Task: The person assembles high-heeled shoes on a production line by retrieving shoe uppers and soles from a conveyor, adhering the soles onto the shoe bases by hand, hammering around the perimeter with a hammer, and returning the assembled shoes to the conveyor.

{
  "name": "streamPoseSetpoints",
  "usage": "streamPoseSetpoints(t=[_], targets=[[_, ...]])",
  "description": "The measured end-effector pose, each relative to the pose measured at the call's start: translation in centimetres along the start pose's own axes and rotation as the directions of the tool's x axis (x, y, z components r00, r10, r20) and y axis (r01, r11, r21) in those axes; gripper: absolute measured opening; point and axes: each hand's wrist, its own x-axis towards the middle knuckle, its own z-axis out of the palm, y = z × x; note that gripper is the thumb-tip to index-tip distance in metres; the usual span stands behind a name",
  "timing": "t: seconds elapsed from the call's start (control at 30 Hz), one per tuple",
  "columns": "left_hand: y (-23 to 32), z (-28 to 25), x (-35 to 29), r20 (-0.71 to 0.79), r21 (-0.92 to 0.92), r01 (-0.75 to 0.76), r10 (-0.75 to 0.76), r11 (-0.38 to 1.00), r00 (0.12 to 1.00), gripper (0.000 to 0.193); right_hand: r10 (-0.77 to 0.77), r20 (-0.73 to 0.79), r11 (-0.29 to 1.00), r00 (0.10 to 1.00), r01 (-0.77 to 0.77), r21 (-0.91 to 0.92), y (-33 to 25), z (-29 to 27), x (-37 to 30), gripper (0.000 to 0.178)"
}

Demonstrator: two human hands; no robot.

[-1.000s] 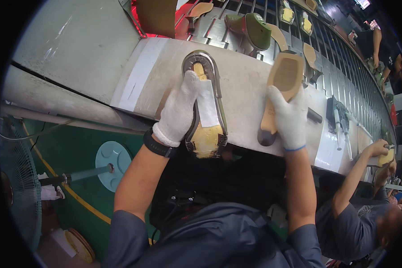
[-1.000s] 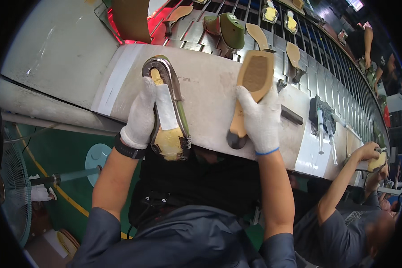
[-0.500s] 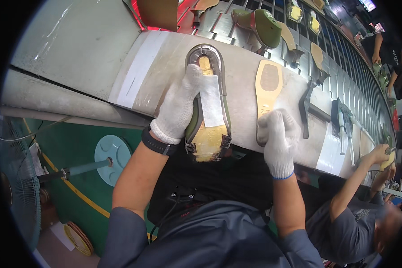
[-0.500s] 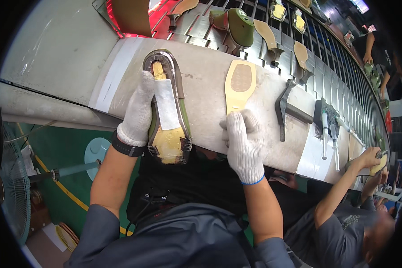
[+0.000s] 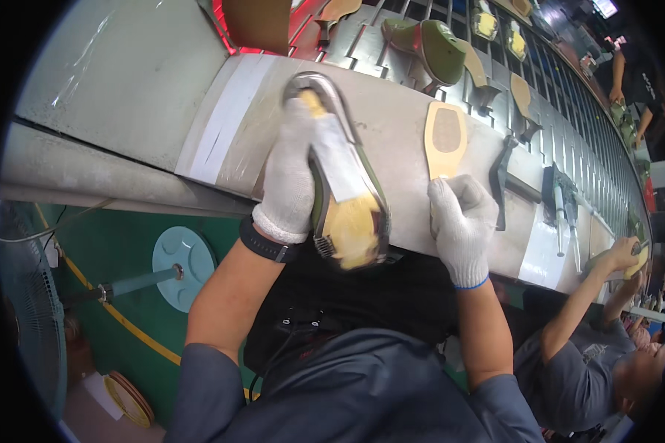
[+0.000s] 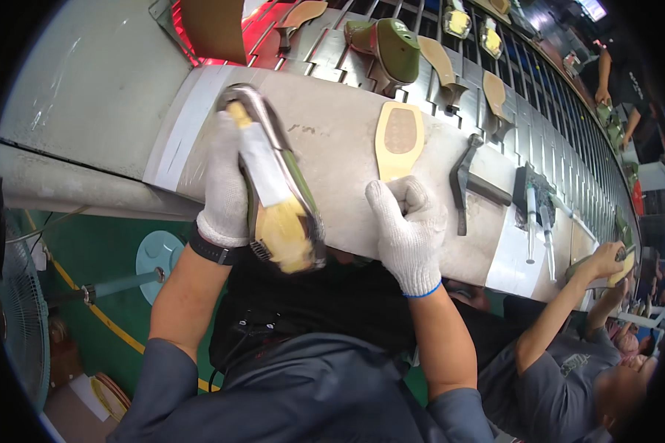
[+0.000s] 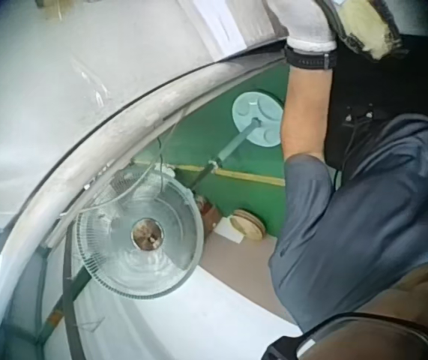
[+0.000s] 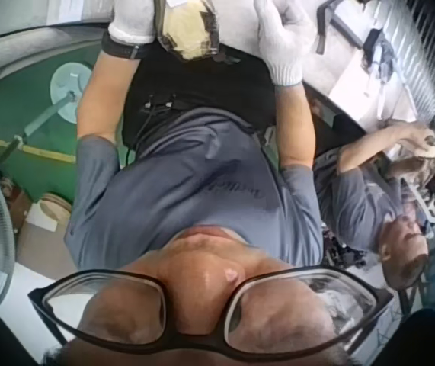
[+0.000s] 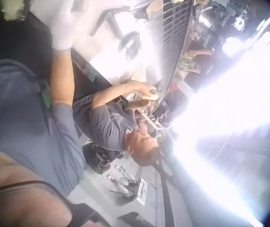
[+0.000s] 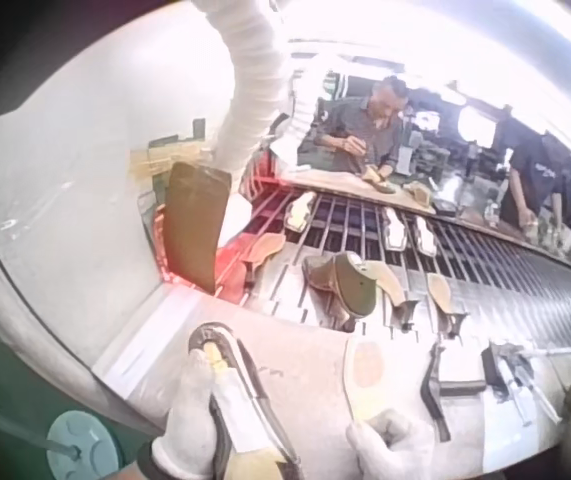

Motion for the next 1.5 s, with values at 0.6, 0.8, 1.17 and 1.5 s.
streamPoseSetpoints(t=[0.6,0.8,1.17,1.5], targets=[[-4.4,-5.0,-4.9,0.066,0.775,-0.441,0.636,0.453,0.769,0.054,-0.280,-0.083,0.953,0.957,0.266,-0.145,2.3,-10.4,-0.7,0.022],[0.8,2.0,-1.9,0.175,0.965,-0.213,0.231,0.152,0.957,0.075,-0.238,-0.057,0.971,0.970,0.238,0.009,2.4,-10.4,-0.3,0.027],[-0.5,11.1,-5.7,0.806,0.505,-0.565,0.121,-0.653,0.580,0.081,-0.335,-0.119,0.939,0.935,0.320,-0.128,2.5,-11.8,0.2,0.025],[-2.4,14.5,-3.4,0.635,0.707,-0.612,-0.064,-0.355,0.770,0.097,-0.356,-0.205,0.934,0.912,0.340,-0.108,3.0,-12.0,-1.0,0.031]])
